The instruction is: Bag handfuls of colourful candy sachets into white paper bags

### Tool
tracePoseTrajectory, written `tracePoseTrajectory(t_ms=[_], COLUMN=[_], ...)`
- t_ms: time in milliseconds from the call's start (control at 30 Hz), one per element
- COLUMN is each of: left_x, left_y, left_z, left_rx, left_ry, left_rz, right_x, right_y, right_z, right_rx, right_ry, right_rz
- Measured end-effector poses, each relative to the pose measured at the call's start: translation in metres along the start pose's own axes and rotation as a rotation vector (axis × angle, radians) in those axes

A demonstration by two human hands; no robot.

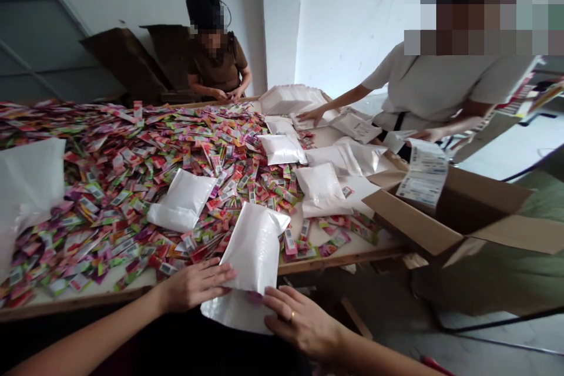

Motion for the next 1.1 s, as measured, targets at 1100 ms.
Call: tracePoseTrajectory(t_ms=[1100], left_x=[0.033], left_y=[0.089], left_z=[-0.009], left_rx=[-1.376], left_ry=[-0.301], left_rz=[-0.869], right_x=[0.027], right_y=[-0.107], right_z=[0.011], right_rx=[1.392], right_ry=[-0.267], right_rz=[1.591])
Point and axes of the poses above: each hand's wrist, its own z-axis towards the middle knuckle, its own x-axis out of the palm, y = z × x, the point moved 8 cm from there along z, towards the middle knuckle, and after that the axes turned 4 degrees about -y, right-handed, at the moved point
